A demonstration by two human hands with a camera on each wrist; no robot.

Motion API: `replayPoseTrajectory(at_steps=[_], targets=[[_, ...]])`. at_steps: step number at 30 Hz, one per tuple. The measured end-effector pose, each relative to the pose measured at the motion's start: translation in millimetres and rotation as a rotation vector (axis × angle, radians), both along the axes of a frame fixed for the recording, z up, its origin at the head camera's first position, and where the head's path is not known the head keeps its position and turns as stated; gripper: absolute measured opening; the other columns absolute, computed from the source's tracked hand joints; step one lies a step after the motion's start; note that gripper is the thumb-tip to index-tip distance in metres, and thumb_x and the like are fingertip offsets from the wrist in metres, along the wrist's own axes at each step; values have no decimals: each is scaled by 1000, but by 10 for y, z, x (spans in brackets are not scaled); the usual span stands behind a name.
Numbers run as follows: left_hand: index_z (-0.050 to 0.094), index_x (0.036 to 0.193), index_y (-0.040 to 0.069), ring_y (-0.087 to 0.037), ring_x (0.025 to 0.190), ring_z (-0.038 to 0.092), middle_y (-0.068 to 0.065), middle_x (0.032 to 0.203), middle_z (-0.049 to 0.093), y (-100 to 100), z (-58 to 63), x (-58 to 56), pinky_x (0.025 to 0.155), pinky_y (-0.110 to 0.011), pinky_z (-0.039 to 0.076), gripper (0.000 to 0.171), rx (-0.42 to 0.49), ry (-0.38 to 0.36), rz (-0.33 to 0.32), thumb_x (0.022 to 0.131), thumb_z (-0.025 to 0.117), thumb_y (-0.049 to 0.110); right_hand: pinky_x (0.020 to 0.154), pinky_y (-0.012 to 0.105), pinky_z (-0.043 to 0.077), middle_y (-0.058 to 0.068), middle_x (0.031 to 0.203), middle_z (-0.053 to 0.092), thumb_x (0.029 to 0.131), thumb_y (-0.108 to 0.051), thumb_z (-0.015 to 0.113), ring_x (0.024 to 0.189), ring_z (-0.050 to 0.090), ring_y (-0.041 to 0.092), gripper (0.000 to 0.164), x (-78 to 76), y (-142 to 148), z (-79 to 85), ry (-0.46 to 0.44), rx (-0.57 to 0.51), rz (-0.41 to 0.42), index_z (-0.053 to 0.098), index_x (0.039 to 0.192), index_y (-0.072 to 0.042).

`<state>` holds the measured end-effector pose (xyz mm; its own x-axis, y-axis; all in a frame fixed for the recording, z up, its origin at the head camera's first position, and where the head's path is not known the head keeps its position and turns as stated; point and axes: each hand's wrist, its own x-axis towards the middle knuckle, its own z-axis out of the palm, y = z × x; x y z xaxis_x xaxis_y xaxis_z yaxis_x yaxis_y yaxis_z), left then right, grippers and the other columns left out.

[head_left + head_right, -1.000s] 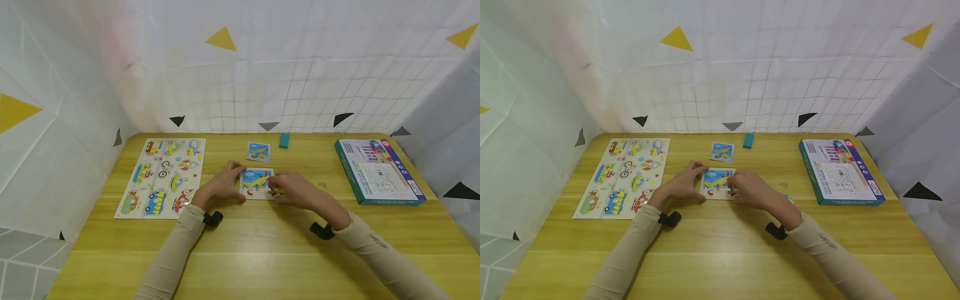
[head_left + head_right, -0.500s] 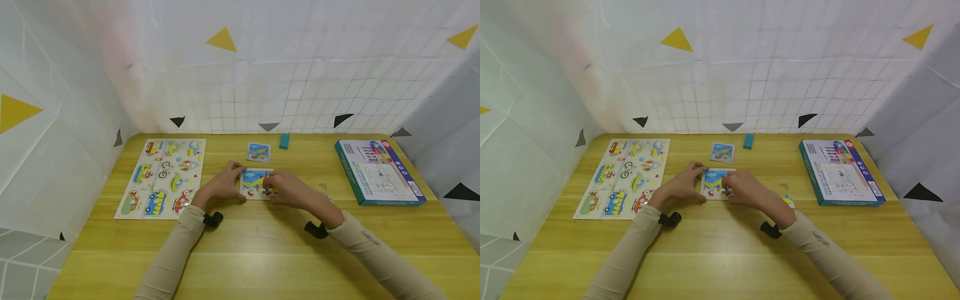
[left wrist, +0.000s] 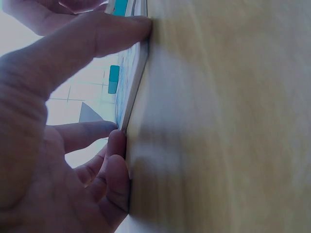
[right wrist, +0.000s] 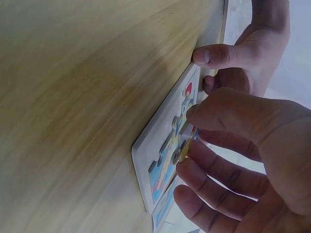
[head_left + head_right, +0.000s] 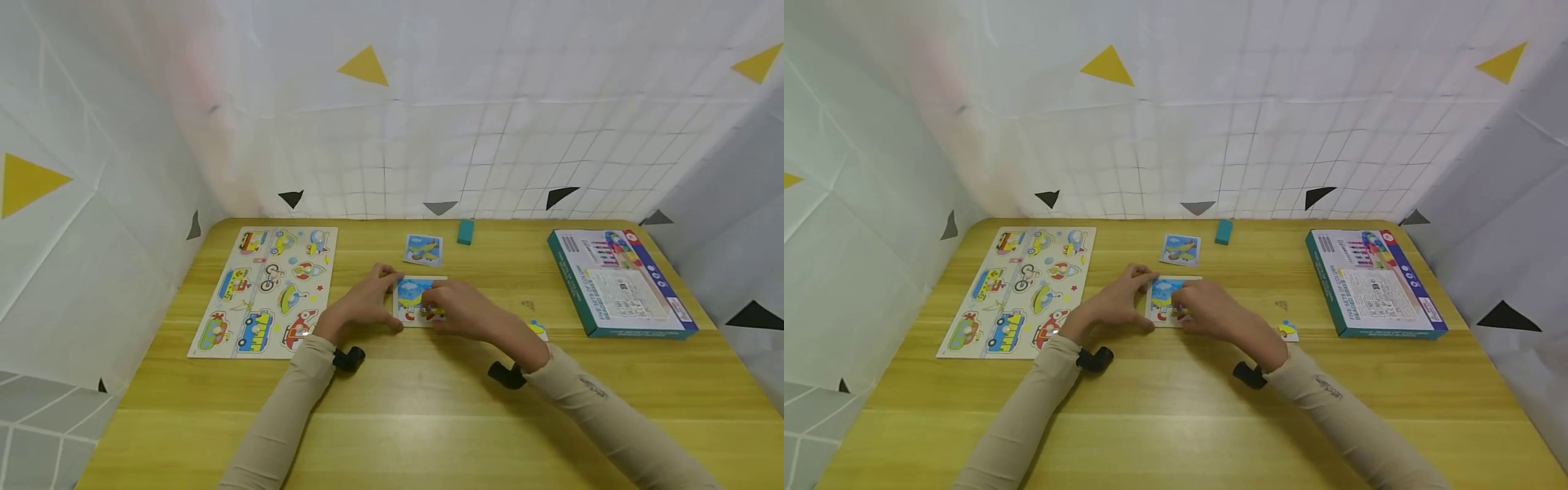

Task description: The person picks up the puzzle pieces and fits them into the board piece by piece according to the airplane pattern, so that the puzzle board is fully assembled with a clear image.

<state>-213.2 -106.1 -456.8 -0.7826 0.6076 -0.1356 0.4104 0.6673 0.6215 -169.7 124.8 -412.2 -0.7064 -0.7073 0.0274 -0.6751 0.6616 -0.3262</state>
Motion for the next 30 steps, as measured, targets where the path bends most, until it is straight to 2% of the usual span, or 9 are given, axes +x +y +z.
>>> replayPoseTrajectory(at_steps=[9, 18, 30], targets=[[35, 155, 7, -19, 121, 46, -8, 150, 27, -10, 23, 12, 105, -36, 39, 105, 10, -3, -2, 71, 90, 34, 74, 34, 52, 4, 93, 66, 79, -10, 83, 83, 60, 17, 21, -16, -58, -42, 4, 11, -14, 73, 97, -7], [36, 155, 7, -21, 122, 45, -8, 149, 28, -4, 22, -8, 106, -36, 38, 104, 11, 1, -10, 71, 91, 35, 73, 33, 51, 4, 92, 66, 81, -11, 83, 81, 58, 16, 21, -20, -133, -17, -7, 31, -8, 74, 99, -6], [37, 154, 6, -22, 122, 45, -10, 148, 30, -10, 29, 0, 106, -35, 38, 104, 19, 23, -19, 71, 91, 34, 71, 33, 51, 2, 88, 67, 79, -10, 85, 80, 58, 15, 16, -63, -208, -47, -9, 47, 7, 77, 93, -7]])
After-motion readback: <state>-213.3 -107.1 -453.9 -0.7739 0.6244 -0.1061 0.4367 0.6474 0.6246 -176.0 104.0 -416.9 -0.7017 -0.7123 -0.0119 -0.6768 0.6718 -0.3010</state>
